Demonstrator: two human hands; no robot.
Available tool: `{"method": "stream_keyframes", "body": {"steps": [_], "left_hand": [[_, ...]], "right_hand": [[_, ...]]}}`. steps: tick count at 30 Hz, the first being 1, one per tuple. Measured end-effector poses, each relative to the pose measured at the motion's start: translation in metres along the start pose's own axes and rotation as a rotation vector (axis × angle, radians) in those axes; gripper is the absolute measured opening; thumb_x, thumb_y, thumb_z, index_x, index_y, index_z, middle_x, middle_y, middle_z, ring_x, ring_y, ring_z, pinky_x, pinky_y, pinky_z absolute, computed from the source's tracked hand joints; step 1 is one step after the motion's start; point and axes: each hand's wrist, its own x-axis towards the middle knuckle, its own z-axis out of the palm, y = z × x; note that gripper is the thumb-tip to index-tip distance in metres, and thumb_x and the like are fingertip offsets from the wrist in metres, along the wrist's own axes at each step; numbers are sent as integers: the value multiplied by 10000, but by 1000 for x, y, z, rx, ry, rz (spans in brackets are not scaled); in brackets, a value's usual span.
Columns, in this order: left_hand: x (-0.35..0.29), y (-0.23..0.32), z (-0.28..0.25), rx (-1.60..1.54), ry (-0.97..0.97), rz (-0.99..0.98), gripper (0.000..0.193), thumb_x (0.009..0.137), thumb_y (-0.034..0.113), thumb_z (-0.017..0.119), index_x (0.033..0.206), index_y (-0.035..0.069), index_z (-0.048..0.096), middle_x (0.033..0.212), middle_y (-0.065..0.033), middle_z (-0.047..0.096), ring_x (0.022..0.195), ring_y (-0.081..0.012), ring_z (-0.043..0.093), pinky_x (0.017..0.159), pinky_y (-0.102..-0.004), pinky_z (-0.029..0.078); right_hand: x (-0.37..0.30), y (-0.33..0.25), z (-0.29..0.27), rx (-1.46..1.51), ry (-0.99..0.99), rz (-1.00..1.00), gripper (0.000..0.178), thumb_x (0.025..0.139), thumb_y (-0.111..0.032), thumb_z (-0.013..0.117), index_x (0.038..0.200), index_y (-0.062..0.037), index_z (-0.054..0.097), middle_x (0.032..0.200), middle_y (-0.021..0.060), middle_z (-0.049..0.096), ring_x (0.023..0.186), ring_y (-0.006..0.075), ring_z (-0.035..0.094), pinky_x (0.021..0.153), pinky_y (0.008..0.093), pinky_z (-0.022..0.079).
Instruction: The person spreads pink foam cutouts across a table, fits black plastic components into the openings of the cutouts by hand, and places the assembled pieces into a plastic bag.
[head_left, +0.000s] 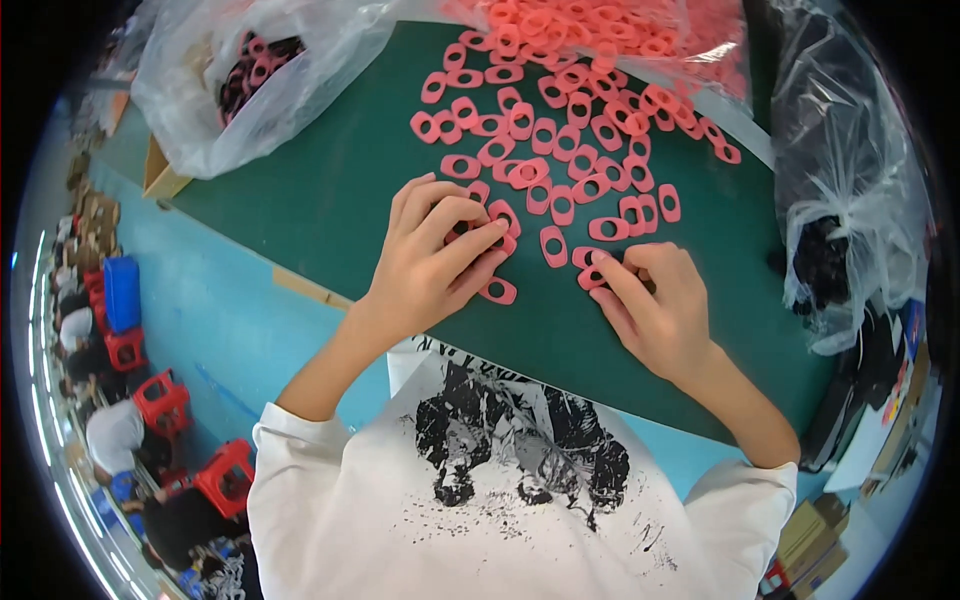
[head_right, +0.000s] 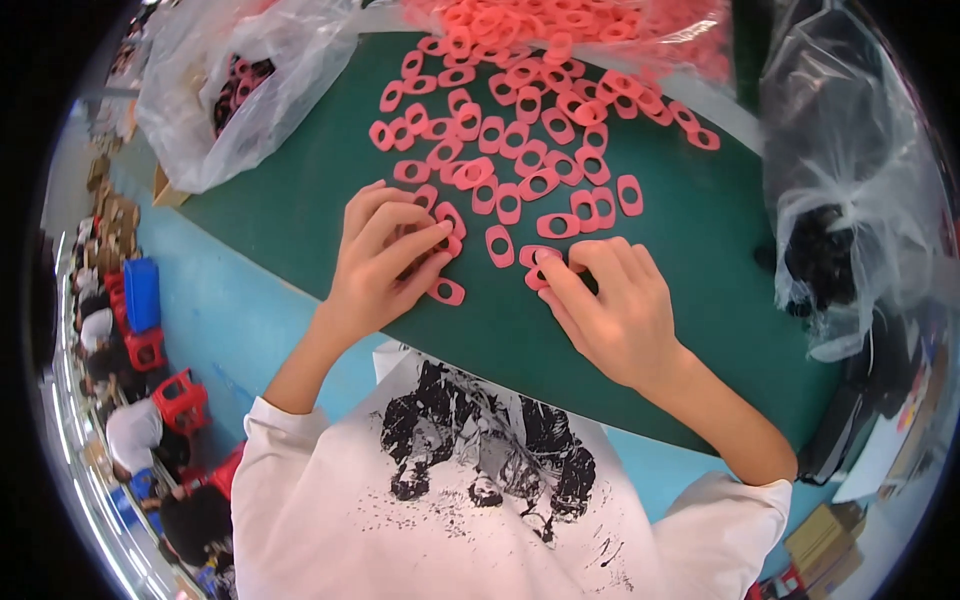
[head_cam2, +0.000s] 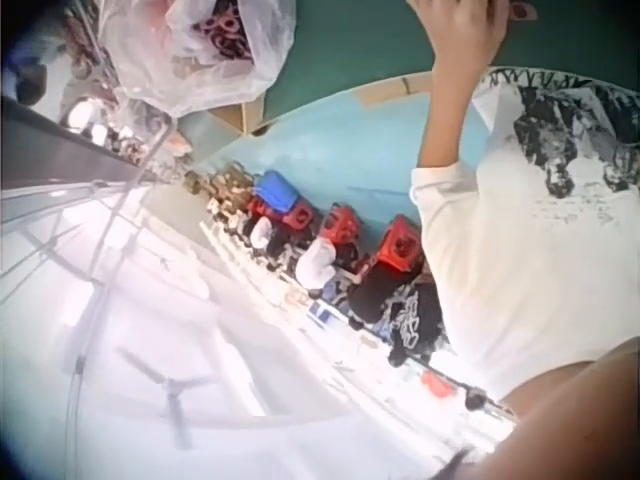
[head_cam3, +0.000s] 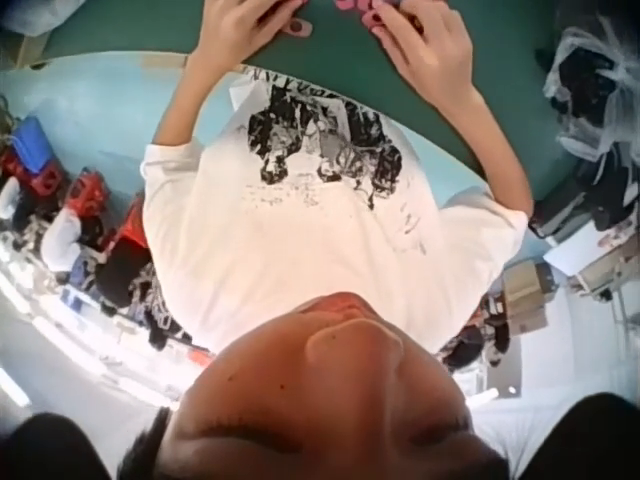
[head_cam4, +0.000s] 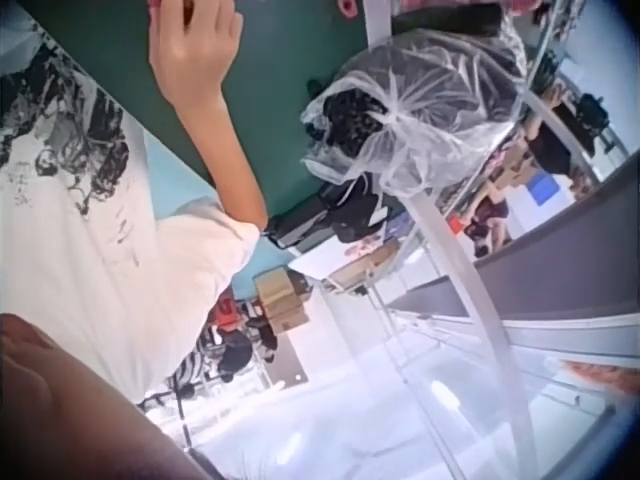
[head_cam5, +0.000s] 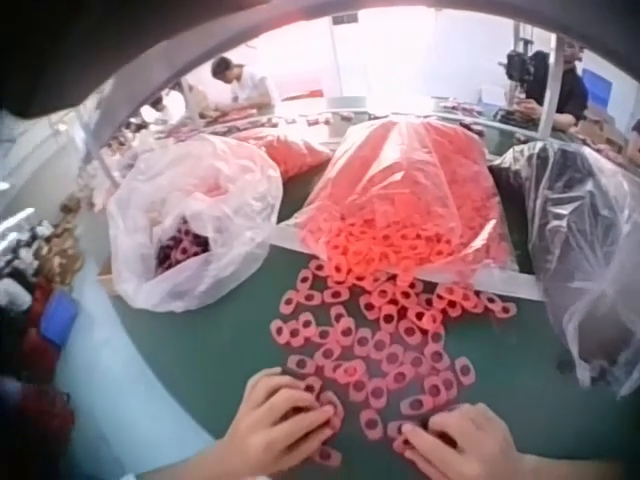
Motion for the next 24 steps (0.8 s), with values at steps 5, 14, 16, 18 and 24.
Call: {"method": "stream_keyframes", "body": {"steps": [5,14,16,18,24], "left_hand": [[-5,19,4,68,3,-93,304,678,96,802,961,74,695,932,-32,599,964,-265,549,913,-491,432],[-4,18,-14,104,131,-304,306,731,6,707,1031,49,661,1086,-98,597,980,-299,568,854,-410,470],[-8,2,-26,45,7,-327,316,752,-74,658,1053,23,658,1098,-124,606,1011,-298,587,819,-383,498],[-22,-5,-33,28,-57,-326,326,751,-62,668,1065,27,657,1077,-121,608,986,-294,590,815,-375,495],[-25,-1,-32,-48,-96,-286,333,721,28,742,1037,74,650,981,-61,577,861,-254,559,774,-362,469]], "right_hand": [[1,9,-6,69,-81,-178,294,657,-70,811,918,-27,683,869,68,537,698,235,510,600,351,388],[29,35,-14,65,3,-130,259,683,-28,777,923,-53,682,898,45,576,754,232,530,653,351,394],[34,43,-12,-67,-108,-167,235,693,-38,764,912,-43,678,911,40,581,798,227,536,687,355,393],[35,41,-13,-89,-119,-183,221,700,-44,754,907,-31,679,914,35,584,819,222,540,710,359,392],[38,28,-3,-111,-61,-127,173,746,11,719,913,-7,676,900,66,578,819,220,537,702,348,419]]}}
